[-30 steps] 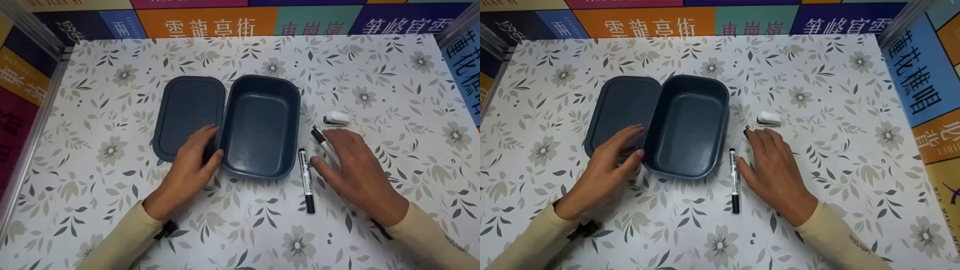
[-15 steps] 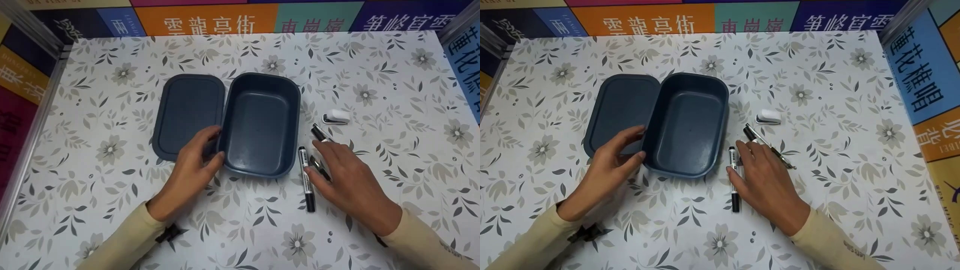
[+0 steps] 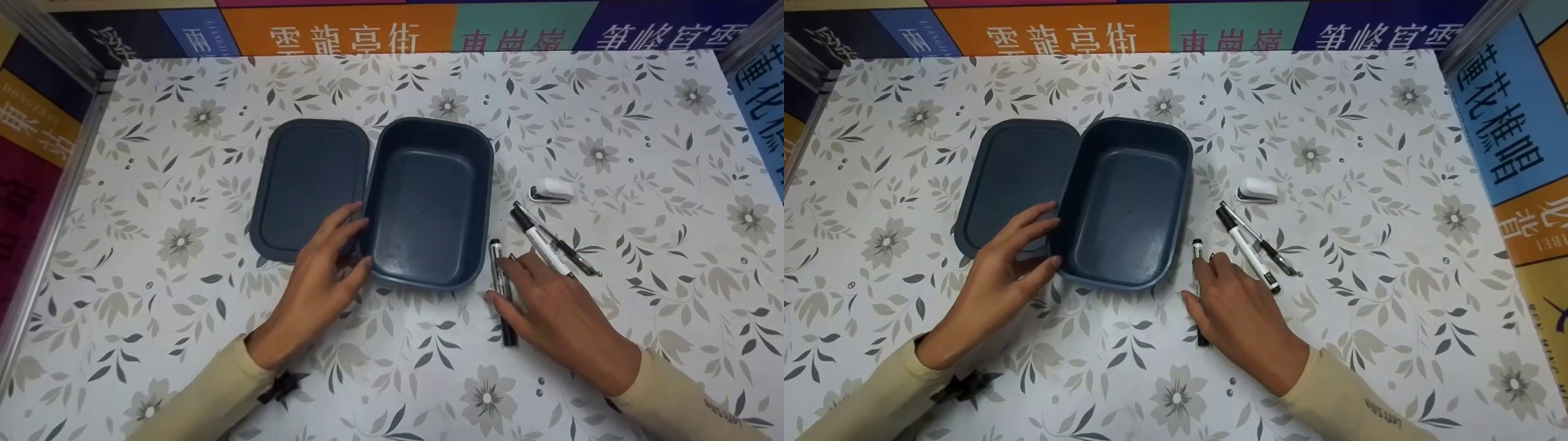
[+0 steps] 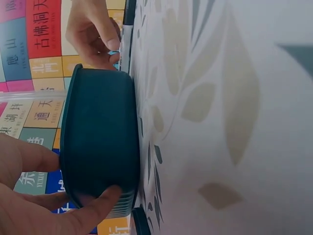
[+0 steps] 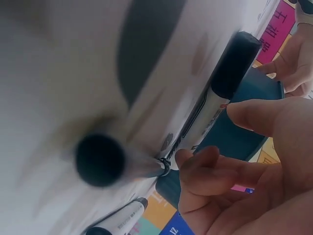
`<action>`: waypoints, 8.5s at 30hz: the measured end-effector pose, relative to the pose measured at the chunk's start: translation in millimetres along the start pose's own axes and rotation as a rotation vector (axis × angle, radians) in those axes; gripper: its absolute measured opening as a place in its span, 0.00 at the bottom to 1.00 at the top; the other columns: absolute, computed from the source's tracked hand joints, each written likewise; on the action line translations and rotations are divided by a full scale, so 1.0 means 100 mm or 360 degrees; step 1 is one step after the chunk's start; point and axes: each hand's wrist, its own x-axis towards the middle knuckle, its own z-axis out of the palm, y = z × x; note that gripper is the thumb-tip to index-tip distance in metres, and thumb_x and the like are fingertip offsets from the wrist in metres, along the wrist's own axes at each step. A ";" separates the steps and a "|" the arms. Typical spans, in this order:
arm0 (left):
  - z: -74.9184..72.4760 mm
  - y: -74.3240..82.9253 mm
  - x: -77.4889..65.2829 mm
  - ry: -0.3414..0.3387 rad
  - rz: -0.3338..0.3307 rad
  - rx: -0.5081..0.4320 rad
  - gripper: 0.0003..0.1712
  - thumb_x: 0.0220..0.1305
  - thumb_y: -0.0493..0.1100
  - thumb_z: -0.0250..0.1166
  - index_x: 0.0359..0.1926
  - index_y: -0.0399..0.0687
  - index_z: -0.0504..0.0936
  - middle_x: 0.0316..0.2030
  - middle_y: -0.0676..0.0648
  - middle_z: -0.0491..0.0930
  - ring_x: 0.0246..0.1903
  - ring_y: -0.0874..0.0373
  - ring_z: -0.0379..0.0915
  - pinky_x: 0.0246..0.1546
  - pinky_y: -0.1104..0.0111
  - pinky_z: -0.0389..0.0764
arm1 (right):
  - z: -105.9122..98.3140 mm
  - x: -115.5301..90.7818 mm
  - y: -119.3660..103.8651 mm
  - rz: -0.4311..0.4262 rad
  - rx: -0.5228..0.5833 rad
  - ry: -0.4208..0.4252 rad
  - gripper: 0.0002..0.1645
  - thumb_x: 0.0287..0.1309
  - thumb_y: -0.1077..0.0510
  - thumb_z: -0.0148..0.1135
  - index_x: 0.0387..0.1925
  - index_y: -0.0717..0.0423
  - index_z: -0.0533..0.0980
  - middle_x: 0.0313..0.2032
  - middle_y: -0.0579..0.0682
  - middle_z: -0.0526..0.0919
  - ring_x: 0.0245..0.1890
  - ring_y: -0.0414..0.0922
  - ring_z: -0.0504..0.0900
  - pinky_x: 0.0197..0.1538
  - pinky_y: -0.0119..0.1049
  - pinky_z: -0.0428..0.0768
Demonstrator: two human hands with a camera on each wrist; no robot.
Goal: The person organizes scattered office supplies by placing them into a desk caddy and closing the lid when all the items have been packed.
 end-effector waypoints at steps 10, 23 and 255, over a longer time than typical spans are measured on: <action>0.01 -0.02 -0.01 0.0021 0.0040 0.0031 0.31 0.72 0.29 0.71 0.74 0.28 0.77 0.80 0.44 0.69 0.69 0.55 0.75 0.48 0.63 0.90 | 0.01 0.03 0.00 0.0012 -0.0001 -0.0007 0.27 0.66 0.56 0.79 0.57 0.70 0.81 0.39 0.61 0.83 0.27 0.52 0.81 0.25 0.49 0.84; 0.02 -0.03 -0.03 0.0058 0.0064 0.0003 0.32 0.71 0.29 0.72 0.74 0.27 0.76 0.80 0.44 0.70 0.76 0.51 0.69 0.55 0.63 0.89 | 0.04 0.13 0.00 0.0191 0.0092 -0.0037 0.15 0.64 0.64 0.74 0.48 0.66 0.78 0.30 0.50 0.77 0.24 0.44 0.73 0.24 0.42 0.76; 0.02 -0.06 -0.03 0.0047 0.0009 -0.0114 0.31 0.71 0.29 0.73 0.72 0.26 0.77 0.79 0.42 0.70 0.75 0.50 0.71 0.64 0.60 0.86 | -0.45 0.64 -0.01 0.0072 0.0117 0.0161 0.08 0.65 0.67 0.72 0.45 0.61 0.88 0.34 0.50 0.89 0.24 0.38 0.78 0.25 0.38 0.77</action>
